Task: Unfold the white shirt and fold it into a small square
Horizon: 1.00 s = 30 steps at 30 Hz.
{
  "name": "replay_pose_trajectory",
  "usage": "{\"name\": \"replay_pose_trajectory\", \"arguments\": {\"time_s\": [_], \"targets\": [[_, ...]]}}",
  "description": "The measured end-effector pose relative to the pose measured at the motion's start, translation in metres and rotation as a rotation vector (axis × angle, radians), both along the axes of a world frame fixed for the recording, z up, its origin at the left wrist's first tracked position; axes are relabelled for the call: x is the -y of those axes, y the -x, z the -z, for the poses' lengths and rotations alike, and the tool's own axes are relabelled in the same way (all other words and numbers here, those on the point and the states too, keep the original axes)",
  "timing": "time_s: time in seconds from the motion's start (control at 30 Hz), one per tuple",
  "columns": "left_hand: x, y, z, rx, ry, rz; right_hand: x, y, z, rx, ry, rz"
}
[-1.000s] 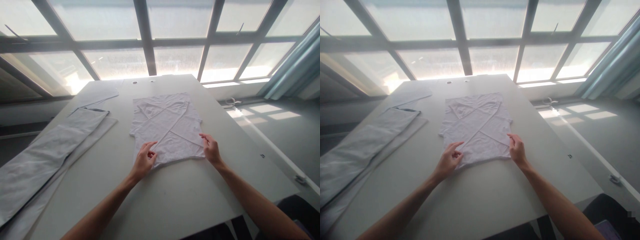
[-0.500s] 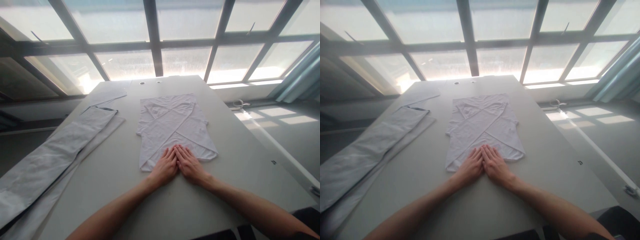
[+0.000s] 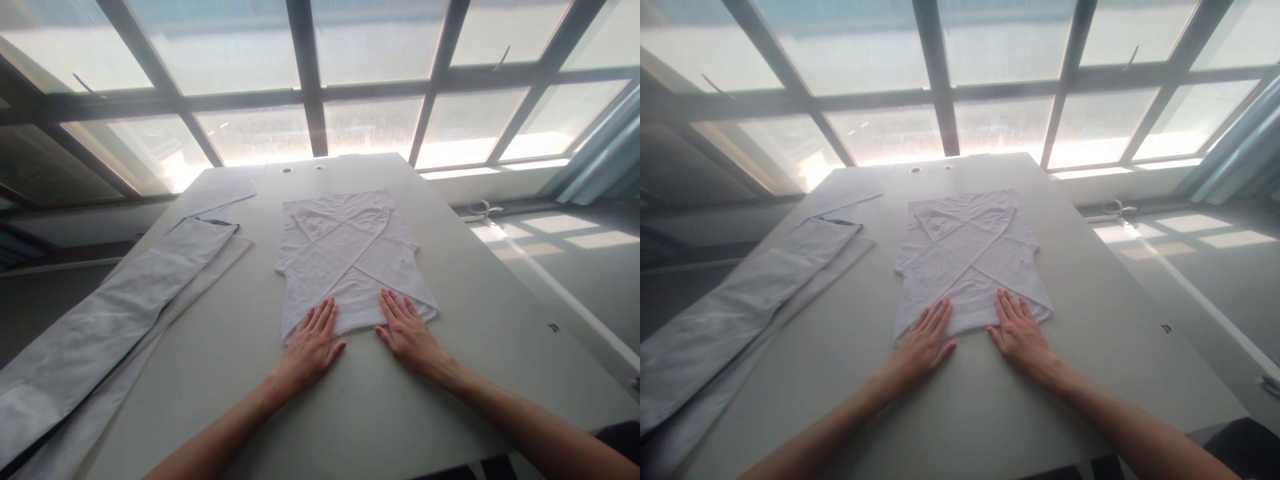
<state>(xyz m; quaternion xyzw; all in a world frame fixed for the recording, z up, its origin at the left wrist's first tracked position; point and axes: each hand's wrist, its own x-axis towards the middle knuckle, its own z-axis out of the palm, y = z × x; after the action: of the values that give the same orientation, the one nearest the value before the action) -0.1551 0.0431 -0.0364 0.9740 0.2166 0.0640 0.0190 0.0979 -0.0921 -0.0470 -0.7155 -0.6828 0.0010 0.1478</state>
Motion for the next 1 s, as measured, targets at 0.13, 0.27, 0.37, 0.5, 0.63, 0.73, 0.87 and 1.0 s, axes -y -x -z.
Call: {"name": "replay_pose_trajectory", "arguments": {"time_s": [0.13, 0.27, 0.37, 0.5, 0.63, 0.73, 0.87, 1.0], "targets": [[-0.001, 0.000, -0.001, -0.012, 0.020, 0.000, 0.001, 0.002, -0.002, -0.045, -0.007, 0.025], [-0.014, -0.014, -0.022, 0.078, 0.066, -0.039, -0.007, -0.004, -0.015, -0.200, -0.129, 0.076], [-0.031, -0.036, -0.047, 0.194, 0.083, -0.070, -0.016, -0.027, -0.022, -0.365, -0.337, 0.183], [-0.050, -0.079, -0.063, 0.208, 0.139, -0.081, -0.022, -0.069, -0.015, -0.548, -0.522, 0.395], [-0.056, -0.128, -0.054, 0.067, 0.195, -0.057, -0.021, -0.093, 0.001, -0.710, -0.479, 0.583], [-0.065, -0.157, -0.041, 0.011, 0.205, -0.095, -0.021, -0.092, 0.005, -0.769, -0.453, 0.600], [-0.084, -0.172, -0.023, 0.040, 0.180, -0.233, -0.023, -0.084, 0.001, -0.798, -0.434, 0.575], [-0.093, -0.168, -0.008, 0.107, 0.111, -0.245, -0.024, -0.088, 0.000, -0.821, -0.407, 0.601]]}}
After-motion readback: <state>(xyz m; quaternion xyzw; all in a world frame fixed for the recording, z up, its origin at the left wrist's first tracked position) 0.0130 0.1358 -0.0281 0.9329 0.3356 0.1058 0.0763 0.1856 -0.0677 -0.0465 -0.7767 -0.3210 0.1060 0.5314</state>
